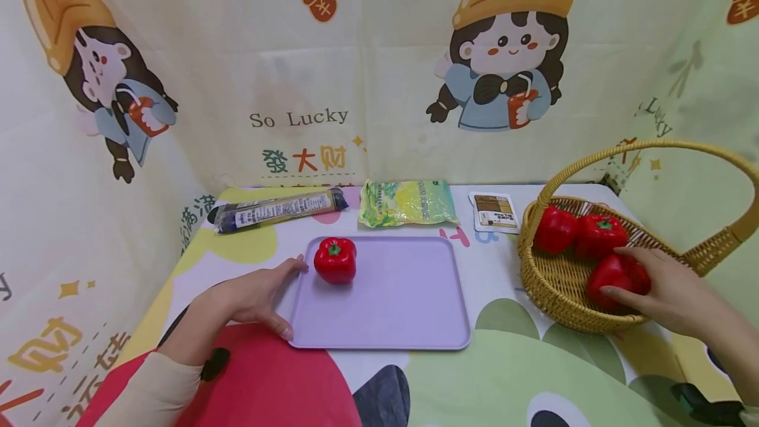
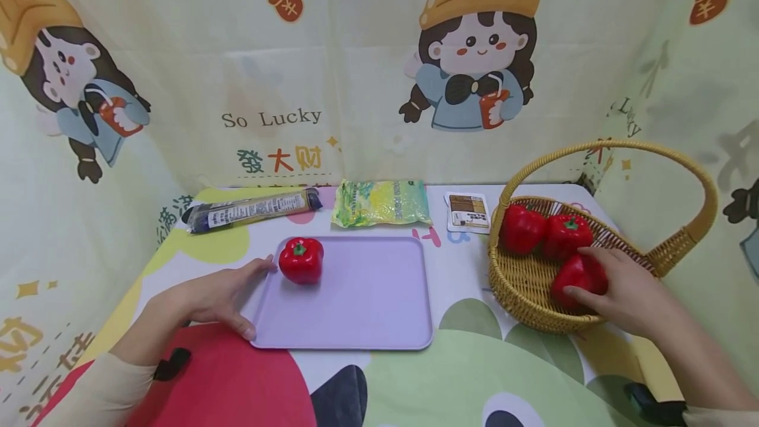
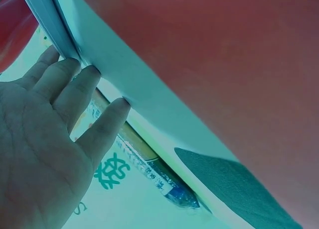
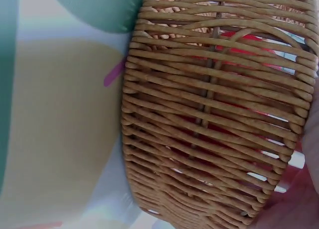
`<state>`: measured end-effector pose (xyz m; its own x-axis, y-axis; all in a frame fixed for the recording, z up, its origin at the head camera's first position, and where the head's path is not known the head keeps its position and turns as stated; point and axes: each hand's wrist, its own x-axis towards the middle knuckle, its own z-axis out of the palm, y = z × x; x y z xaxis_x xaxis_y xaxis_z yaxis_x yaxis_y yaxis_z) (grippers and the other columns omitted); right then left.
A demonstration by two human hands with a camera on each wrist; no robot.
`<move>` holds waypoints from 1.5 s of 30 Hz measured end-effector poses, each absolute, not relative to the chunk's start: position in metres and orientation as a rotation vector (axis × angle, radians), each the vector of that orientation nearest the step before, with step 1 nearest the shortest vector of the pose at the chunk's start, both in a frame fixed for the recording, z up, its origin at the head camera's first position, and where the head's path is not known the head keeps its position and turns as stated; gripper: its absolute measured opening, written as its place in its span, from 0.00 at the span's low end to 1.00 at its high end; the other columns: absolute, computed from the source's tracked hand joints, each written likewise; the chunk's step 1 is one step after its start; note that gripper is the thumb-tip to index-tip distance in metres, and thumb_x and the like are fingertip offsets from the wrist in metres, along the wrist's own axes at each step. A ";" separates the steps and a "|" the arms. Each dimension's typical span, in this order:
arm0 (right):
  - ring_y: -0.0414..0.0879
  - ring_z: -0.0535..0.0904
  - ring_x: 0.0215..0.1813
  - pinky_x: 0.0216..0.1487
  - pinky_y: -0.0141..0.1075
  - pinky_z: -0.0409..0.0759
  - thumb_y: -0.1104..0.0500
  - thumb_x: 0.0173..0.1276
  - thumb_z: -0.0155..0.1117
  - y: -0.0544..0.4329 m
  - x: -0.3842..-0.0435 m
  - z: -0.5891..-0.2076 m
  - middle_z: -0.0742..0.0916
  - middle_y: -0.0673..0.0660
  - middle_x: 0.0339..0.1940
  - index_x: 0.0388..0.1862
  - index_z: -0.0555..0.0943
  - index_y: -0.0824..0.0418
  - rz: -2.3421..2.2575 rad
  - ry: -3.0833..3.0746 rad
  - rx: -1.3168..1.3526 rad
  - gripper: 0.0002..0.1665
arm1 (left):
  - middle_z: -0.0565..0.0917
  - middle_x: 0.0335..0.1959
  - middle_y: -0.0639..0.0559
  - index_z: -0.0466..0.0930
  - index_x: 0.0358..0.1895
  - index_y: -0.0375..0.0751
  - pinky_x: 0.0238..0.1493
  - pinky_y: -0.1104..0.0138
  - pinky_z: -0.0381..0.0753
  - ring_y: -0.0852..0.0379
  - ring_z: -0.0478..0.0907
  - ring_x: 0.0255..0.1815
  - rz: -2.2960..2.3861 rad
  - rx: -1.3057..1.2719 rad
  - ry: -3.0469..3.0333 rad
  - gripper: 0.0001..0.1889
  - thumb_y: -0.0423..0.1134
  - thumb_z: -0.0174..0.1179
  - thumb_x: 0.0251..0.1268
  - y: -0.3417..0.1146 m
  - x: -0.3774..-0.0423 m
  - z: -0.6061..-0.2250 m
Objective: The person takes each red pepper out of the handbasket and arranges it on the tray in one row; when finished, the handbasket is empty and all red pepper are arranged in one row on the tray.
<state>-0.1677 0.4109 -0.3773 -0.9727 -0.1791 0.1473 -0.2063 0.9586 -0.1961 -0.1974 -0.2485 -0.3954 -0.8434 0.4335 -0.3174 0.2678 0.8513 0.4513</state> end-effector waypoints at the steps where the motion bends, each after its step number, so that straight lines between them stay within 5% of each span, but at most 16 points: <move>1: 0.79 0.74 0.53 0.47 0.74 0.75 0.45 0.56 0.82 0.410 -0.168 -0.377 0.78 0.82 0.55 0.62 0.73 0.74 0.330 -2.988 0.307 0.46 | 0.65 0.76 0.41 0.59 0.76 0.47 0.70 0.44 0.72 0.41 0.68 0.71 0.554 0.518 2.612 0.62 0.61 0.84 0.34 -0.249 -0.197 -0.396; 10: 0.72 0.78 0.48 0.42 0.69 0.77 0.44 0.63 0.77 0.405 -0.165 -0.376 0.79 0.76 0.52 0.58 0.77 0.68 0.361 -2.953 0.312 0.37 | 0.65 0.76 0.41 0.59 0.76 0.49 0.70 0.43 0.72 0.41 0.67 0.71 0.567 0.500 2.607 0.62 0.61 0.84 0.33 -0.249 -0.197 -0.399; 16: 0.70 0.79 0.42 0.42 0.64 0.80 0.38 0.64 0.74 0.406 -0.168 -0.371 0.81 0.80 0.46 0.55 0.72 0.83 0.379 -3.064 0.175 0.49 | 0.64 0.77 0.42 0.59 0.76 0.50 0.70 0.43 0.72 0.41 0.66 0.72 0.569 0.494 2.607 0.61 0.62 0.84 0.34 -0.249 -0.197 -0.399; 22: 0.74 0.81 0.39 0.36 0.61 0.80 0.30 0.67 0.65 0.404 -0.171 -0.366 0.83 0.80 0.43 0.59 0.70 0.82 0.276 -3.177 0.087 0.55 | 0.65 0.77 0.42 0.59 0.76 0.51 0.70 0.43 0.71 0.41 0.66 0.73 0.569 0.500 2.619 0.62 0.63 0.84 0.34 -0.248 -0.197 -0.399; 27: 0.75 0.81 0.43 0.38 0.62 0.81 0.32 0.65 0.70 0.398 -0.171 -0.363 0.82 0.81 0.47 0.64 0.66 0.81 0.359 -3.178 0.126 0.57 | 0.65 0.77 0.42 0.59 0.77 0.51 0.70 0.42 0.71 0.40 0.67 0.72 0.570 0.504 2.617 0.62 0.63 0.83 0.34 -0.249 -0.196 -0.400; 35: 0.60 0.82 0.38 0.29 0.41 0.79 0.38 0.59 0.78 0.396 -0.163 -0.360 0.82 0.76 0.46 0.63 0.66 0.81 0.499 -3.077 0.192 0.56 | 0.64 0.78 0.42 0.59 0.77 0.51 0.71 0.41 0.70 0.40 0.65 0.74 0.581 0.498 2.612 0.62 0.63 0.83 0.34 -0.251 -0.196 -0.399; 45: 0.63 0.80 0.41 0.25 0.31 0.78 0.42 0.59 0.80 0.388 -0.154 -0.355 0.78 0.76 0.52 0.66 0.65 0.78 0.609 -2.982 0.137 0.54 | 0.63 0.78 0.42 0.59 0.77 0.52 0.70 0.40 0.70 0.39 0.65 0.73 0.580 0.482 2.603 0.62 0.63 0.83 0.34 -0.252 -0.196 -0.398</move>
<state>-0.1538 0.3882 -0.3553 -0.9915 -0.0687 0.1109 -0.1067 0.9162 -0.3862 -0.1956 -0.2518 -0.3979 -0.8480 0.4155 -0.3290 0.2364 0.8522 0.4668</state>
